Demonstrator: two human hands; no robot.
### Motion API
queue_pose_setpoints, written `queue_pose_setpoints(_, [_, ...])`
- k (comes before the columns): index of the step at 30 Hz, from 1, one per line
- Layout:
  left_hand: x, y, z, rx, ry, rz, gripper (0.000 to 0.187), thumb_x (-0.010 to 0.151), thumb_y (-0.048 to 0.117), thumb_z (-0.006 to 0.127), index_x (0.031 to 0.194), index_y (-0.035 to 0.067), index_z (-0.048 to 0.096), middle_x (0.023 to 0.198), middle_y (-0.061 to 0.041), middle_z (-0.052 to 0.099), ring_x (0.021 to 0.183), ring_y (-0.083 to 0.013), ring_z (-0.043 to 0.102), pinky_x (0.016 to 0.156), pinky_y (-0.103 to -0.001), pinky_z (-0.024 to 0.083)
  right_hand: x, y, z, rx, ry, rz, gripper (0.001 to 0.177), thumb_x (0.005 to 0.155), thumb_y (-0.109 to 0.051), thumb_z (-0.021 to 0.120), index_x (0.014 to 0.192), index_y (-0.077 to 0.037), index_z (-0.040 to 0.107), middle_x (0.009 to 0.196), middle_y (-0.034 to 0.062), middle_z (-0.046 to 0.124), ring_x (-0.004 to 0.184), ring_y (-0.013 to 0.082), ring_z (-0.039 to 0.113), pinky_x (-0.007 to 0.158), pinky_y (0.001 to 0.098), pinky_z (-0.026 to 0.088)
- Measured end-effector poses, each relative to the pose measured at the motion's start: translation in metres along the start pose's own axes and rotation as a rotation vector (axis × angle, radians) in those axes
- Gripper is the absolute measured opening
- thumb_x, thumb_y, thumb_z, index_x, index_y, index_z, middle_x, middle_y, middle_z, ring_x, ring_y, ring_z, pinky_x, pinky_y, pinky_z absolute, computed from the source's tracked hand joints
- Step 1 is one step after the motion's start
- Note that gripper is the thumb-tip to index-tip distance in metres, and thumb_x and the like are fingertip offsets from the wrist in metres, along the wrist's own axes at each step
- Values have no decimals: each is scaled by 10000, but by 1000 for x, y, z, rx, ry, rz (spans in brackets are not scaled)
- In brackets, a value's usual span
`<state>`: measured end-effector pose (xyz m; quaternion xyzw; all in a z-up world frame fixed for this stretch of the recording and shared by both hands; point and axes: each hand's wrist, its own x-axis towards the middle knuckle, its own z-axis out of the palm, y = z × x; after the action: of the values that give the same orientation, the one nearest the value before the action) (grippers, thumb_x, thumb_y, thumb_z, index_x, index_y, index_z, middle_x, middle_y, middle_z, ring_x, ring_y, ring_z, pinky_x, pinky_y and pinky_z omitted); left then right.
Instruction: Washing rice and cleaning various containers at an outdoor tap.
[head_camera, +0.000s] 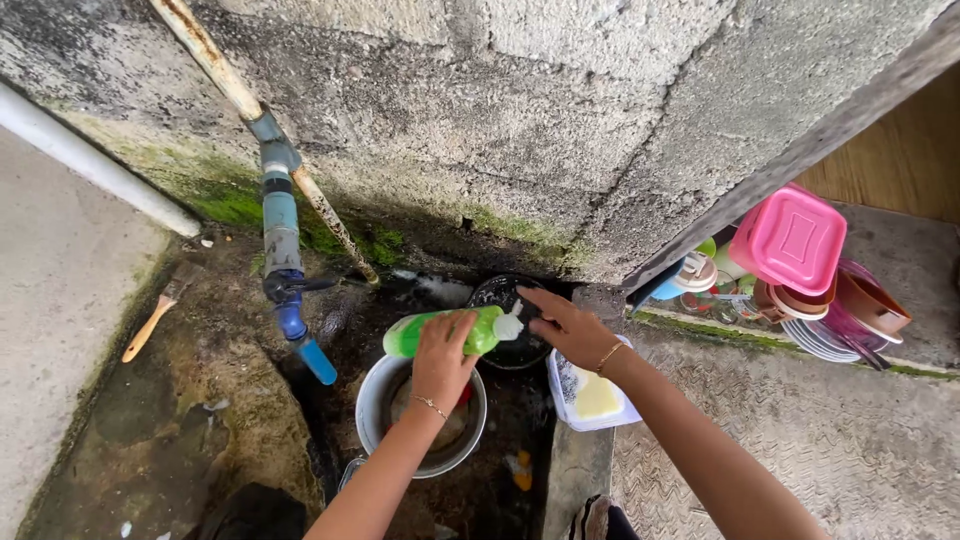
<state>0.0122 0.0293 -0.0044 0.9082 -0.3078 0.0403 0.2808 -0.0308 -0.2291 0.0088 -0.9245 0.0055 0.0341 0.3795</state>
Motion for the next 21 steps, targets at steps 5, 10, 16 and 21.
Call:
queue_pose_setpoints(5, [-2,1,-3,-6,26,-3,704,723,126,848,1363,114,553,1327,-115,595,1257,-385,533,1103,-521,388,-4,-18,23,338,-22,-106,479,965,-404,660,1314,-86,585,1074,111,738,848,226,777,707,340,627])
queue_pose_setpoints(10, [-7,-6,1,-27,22,-9,721,710,114,839,1367,107,542,1336,-122,591,1270,-393,535,1129,-528,378,-2,-52,0,278,-278,519,541,1116,-473,560,1042,4,805,809,117,814,694,231,801,690,342,647])
queue_pose_setpoints(16, [-2,-1,-10,-38,86,-36,713,756,121,846,1399,126,538,1368,-112,582,1291,-399,508,1128,-536,391,-7,-81,-9,-476,399,-508,719,687,-422,763,1331,-114,681,1331,188,702,1165,372,623,883,457,517])
queue_pose_setpoints(21, [-1,0,-18,108,66,120,768,700,70,840,1407,135,546,1393,-133,565,1334,-421,485,1149,-585,364,-6,-38,22,-191,208,-248,581,833,-379,847,1321,-202,585,1241,51,733,1202,320,600,1003,441,523])
